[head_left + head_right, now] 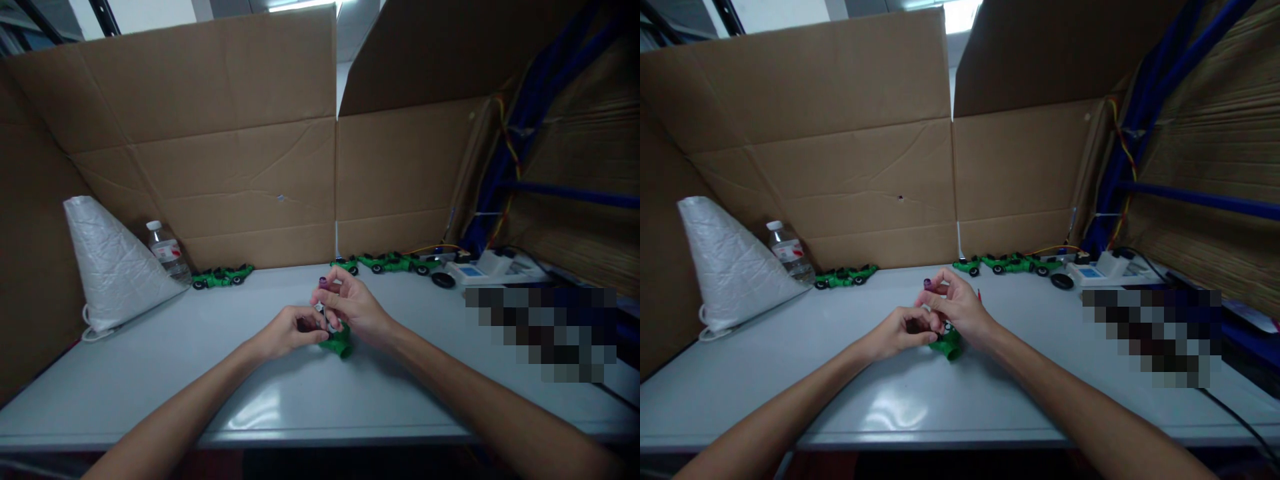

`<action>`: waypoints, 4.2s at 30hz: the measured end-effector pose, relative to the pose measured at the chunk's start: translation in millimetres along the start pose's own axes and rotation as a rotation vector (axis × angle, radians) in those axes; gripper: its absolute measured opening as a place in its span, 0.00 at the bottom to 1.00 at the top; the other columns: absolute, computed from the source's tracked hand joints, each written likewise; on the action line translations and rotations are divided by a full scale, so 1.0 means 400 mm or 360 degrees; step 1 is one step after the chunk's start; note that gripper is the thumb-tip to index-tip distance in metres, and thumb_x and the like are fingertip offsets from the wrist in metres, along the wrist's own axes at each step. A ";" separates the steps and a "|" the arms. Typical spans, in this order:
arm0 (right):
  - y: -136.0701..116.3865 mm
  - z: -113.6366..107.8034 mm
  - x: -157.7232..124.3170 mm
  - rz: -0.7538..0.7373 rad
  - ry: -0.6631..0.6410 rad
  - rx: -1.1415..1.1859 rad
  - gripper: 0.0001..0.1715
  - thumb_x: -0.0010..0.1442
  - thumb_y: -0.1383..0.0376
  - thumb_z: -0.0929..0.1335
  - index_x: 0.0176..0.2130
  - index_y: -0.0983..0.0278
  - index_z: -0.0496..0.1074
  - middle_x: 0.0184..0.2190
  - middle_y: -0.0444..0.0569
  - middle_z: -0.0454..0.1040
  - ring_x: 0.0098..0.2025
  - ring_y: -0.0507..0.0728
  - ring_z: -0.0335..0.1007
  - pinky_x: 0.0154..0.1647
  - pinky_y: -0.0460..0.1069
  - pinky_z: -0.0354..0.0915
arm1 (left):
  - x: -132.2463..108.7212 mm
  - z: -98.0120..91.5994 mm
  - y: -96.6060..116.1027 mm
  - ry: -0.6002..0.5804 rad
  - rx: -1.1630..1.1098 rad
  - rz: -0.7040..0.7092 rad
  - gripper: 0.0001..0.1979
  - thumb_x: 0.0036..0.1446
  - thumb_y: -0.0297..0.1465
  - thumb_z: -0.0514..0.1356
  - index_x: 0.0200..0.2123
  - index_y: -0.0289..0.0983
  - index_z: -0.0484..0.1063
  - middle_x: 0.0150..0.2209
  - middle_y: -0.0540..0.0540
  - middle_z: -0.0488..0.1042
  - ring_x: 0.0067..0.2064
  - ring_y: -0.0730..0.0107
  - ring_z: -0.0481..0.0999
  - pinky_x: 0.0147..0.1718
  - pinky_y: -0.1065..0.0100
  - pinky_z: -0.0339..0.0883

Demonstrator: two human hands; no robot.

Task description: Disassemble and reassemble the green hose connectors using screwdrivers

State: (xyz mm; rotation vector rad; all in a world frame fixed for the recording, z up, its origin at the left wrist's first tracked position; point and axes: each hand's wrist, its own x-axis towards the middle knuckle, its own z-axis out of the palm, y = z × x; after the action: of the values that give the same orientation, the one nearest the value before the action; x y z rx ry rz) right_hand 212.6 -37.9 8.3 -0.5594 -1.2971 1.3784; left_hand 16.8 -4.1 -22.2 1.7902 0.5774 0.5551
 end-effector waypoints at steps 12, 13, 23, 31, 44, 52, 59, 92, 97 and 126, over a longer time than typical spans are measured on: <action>-0.007 0.000 -0.008 0.0054 -0.0076 -0.0026 0.26 0.61 0.45 0.75 0.43 0.61 0.69 0.38 0.45 0.78 0.19 0.44 0.63 0.17 0.41 0.59 | 0.002 -0.002 0.001 -0.0043 0.0012 0.0018 0.21 0.57 0.43 0.72 0.42 0.30 0.79 0.40 0.40 0.80 0.40 0.66 0.77 0.43 0.67 0.68; -0.006 0.000 -0.008 0.0043 -0.0059 -0.0020 0.27 0.59 0.46 0.76 0.42 0.60 0.66 0.38 0.44 0.79 0.18 0.44 0.63 0.17 0.41 0.59 | 0.003 -0.003 0.001 -0.0045 0.0018 0.0014 0.20 0.58 0.43 0.71 0.42 0.30 0.79 0.40 0.40 0.80 0.40 0.66 0.77 0.43 0.67 0.68; -0.016 -0.005 -0.007 0.0020 -0.0084 -0.0041 0.24 0.67 0.44 0.69 0.47 0.61 0.72 0.34 0.42 0.73 0.18 0.43 0.58 0.15 0.40 0.55 | 0.007 -0.010 -0.010 -0.0019 0.0059 -0.0001 0.17 0.59 0.41 0.71 0.39 0.31 0.78 0.36 0.44 0.78 0.36 0.70 0.74 0.39 0.68 0.66; -0.002 0.002 -0.003 -0.0054 0.0060 -0.0103 0.28 0.60 0.45 0.75 0.42 0.58 0.60 0.30 0.37 0.76 0.14 0.45 0.61 0.12 0.40 0.55 | 0.003 -0.009 0.009 -0.0051 0.0075 0.0006 0.18 0.60 0.42 0.70 0.40 0.30 0.79 0.38 0.42 0.79 0.37 0.69 0.75 0.40 0.68 0.67; 0.010 0.004 -0.009 0.0022 -0.0074 -0.0164 0.20 0.69 0.48 0.68 0.46 0.62 0.73 0.27 0.40 0.70 0.16 0.44 0.55 0.15 0.42 0.51 | 0.003 -0.013 -0.006 -0.0023 0.0086 0.0016 0.18 0.59 0.42 0.71 0.41 0.31 0.82 0.37 0.42 0.81 0.37 0.68 0.77 0.41 0.67 0.69; 0.011 0.009 -0.004 -0.0077 -0.0019 -0.0237 0.20 0.65 0.49 0.73 0.45 0.60 0.68 0.38 0.43 0.74 0.17 0.43 0.62 0.15 0.41 0.57 | 0.008 -0.009 0.005 -0.0044 -0.0007 0.0026 0.18 0.58 0.42 0.71 0.38 0.31 0.81 0.39 0.41 0.81 0.40 0.66 0.78 0.45 0.65 0.70; 0.001 0.000 -0.002 -0.0029 -0.0050 -0.0140 0.24 0.64 0.47 0.73 0.46 0.58 0.63 0.29 0.37 0.72 0.16 0.45 0.64 0.13 0.40 0.55 | 0.006 -0.011 0.005 -0.0065 -0.0042 -0.0003 0.17 0.59 0.39 0.71 0.42 0.31 0.81 0.42 0.40 0.82 0.41 0.66 0.78 0.45 0.66 0.68; 0.025 0.016 -0.008 -0.0323 0.0302 -0.0718 0.20 0.63 0.51 0.74 0.37 0.58 0.63 0.28 0.39 0.66 0.23 0.50 0.64 0.19 0.43 0.59 | 0.003 0.007 0.010 -0.0040 0.0069 0.0009 0.17 0.61 0.42 0.69 0.40 0.32 0.78 0.35 0.46 0.76 0.36 0.71 0.71 0.39 0.69 0.63; 0.007 0.003 -0.017 -0.0426 0.0178 -0.0901 0.20 0.69 0.51 0.69 0.55 0.54 0.68 0.35 0.42 0.68 0.26 0.50 0.64 0.25 0.45 0.62 | -0.004 0.011 0.027 -0.0050 0.0135 -0.0019 0.17 0.61 0.43 0.68 0.38 0.32 0.76 0.30 0.50 0.71 0.32 0.74 0.66 0.34 0.71 0.58; -0.002 0.008 -0.004 -0.0435 0.0152 -0.0840 0.17 0.64 0.52 0.73 0.36 0.60 0.69 0.27 0.39 0.65 0.28 0.52 0.60 0.30 0.47 0.58 | -0.013 0.033 0.032 0.0117 0.0574 0.0024 0.15 0.63 0.41 0.65 0.36 0.33 0.77 0.26 0.53 0.64 0.29 0.75 0.61 0.29 0.71 0.54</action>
State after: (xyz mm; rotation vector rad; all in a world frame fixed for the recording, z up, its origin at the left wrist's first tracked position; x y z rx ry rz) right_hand 210.7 -40.9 9.5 -0.7576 -1.5990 0.7716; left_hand 22.5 -20.5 -13.9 2.1211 0.7519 0.5549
